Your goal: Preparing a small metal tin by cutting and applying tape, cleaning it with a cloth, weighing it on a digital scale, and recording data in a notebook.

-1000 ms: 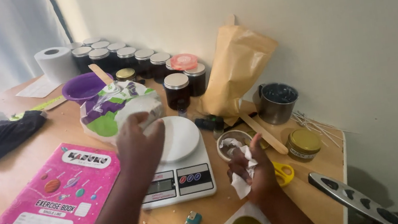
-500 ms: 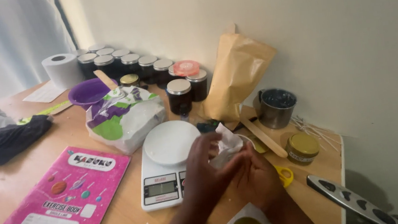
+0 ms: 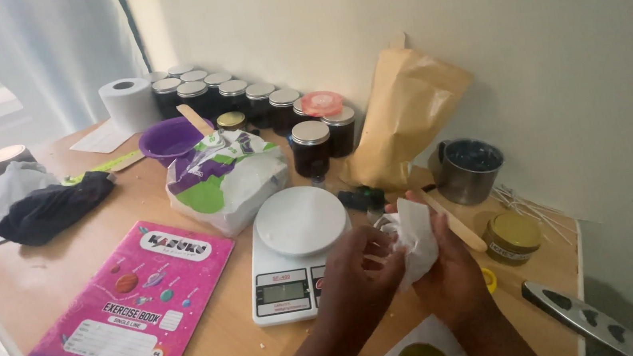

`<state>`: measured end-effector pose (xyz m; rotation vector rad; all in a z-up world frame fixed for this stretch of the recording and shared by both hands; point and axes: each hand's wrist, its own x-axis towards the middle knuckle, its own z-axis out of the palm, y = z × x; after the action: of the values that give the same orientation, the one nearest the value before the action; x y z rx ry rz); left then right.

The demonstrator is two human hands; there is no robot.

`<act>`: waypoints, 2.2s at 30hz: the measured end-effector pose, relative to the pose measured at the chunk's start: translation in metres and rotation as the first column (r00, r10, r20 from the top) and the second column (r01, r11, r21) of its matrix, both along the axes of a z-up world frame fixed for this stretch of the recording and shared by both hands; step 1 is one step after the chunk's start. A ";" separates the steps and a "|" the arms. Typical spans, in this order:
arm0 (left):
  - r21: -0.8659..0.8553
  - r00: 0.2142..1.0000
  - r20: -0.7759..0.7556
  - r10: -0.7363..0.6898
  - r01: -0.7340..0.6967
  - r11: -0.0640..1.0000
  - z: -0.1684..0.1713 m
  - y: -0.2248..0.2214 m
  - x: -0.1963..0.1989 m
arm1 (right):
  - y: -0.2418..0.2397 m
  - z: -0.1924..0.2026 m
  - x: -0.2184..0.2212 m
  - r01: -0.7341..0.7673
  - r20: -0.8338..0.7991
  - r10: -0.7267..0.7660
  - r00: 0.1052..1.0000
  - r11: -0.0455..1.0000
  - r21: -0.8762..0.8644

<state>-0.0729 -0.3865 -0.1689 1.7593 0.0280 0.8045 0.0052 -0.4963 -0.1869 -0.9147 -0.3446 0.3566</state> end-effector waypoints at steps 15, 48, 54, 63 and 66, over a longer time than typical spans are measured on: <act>0.265 0.996 -0.079 -0.037 0.057 0.963 0.000 0.012 0.004 | 0.010 -0.008 0.002 -0.189 0.043 0.194 0.980 0.978 -0.090; 0.852 0.184 -0.421 0.888 -0.255 0.457 0.018 0.242 -0.139 | 0.007 0.005 -0.018 0.115 -0.146 -0.167 0.975 0.944 -0.310; -0.320 0.684 -0.673 0.282 -0.613 0.723 0.041 0.225 -0.133 | 0.007 0.000 -0.015 0.105 -0.165 -0.150 0.975 0.961 -0.255; -0.724 0.845 -0.483 -0.228 -0.240 0.647 0.055 0.177 -0.093 | 0.010 -0.040 0.019 0.515 0.809 -0.008 0.588 0.775 -0.366; -0.859 0.881 -0.323 -0.346 -0.120 0.498 0.059 0.125 -0.061 | 0.009 -0.008 -0.004 0.620 0.848 -0.122 0.516 0.736 -0.271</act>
<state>-0.1337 -0.2618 -0.1104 0.8861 0.5495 0.1370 0.0011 -0.4878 -0.1945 -1.6958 -0.8685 -0.4712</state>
